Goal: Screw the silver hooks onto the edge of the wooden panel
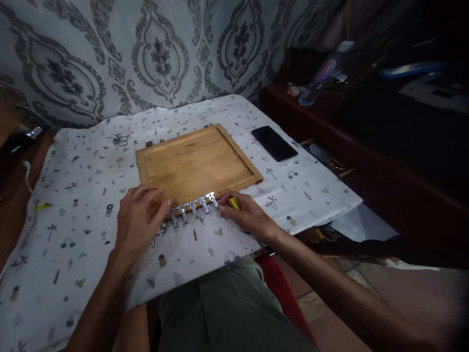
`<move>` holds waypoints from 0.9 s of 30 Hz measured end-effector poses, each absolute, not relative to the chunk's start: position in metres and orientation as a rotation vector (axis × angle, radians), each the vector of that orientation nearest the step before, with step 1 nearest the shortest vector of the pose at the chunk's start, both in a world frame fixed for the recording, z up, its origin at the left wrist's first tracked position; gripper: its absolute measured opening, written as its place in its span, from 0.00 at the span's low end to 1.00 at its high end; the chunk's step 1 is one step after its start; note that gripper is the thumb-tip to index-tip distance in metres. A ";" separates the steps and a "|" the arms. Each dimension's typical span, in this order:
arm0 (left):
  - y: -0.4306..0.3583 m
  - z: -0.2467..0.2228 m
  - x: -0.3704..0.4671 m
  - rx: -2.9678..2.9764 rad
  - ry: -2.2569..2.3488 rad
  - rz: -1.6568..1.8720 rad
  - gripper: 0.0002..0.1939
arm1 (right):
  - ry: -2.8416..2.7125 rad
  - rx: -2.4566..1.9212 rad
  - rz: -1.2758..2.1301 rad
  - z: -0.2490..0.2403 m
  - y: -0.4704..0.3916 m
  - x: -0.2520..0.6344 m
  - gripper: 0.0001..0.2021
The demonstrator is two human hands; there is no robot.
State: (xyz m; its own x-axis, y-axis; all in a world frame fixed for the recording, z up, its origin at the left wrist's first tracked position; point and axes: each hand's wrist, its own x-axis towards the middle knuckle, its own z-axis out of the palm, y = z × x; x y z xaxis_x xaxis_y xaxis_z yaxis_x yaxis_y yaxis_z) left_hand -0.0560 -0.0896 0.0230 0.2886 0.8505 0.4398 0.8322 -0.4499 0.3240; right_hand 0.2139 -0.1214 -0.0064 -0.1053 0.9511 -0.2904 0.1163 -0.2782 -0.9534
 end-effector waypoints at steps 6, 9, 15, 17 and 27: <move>-0.089 0.019 -0.055 2.448 1.615 0.946 0.14 | -1.240 -1.450 1.461 -0.008 -0.121 0.214 0.09; -0.089 0.018 -0.054 2.418 1.621 0.999 0.13 | -1.231 -1.461 1.440 -0.010 -0.122 0.214 0.10; -0.089 0.016 -0.059 2.384 1.643 1.042 0.12 | -1.232 -1.476 1.439 -0.009 -0.123 0.214 0.12; -0.089 0.015 -0.060 2.378 1.643 1.042 0.13 | -1.237 -1.476 1.446 -0.009 -0.122 0.214 0.11; -0.088 0.012 -0.062 2.373 1.632 1.028 0.15 | -1.254 -1.478 1.447 -0.008 -0.123 0.213 0.10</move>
State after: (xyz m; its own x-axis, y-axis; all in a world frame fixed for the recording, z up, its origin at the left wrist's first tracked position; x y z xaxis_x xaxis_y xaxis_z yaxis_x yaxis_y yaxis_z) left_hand -0.0623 -0.0882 0.0119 0.2058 0.8547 0.4766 0.7988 -0.4281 0.4227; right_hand 0.2129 -0.1229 -0.0083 -0.0963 0.9500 -0.2970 0.1589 -0.2798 -0.9468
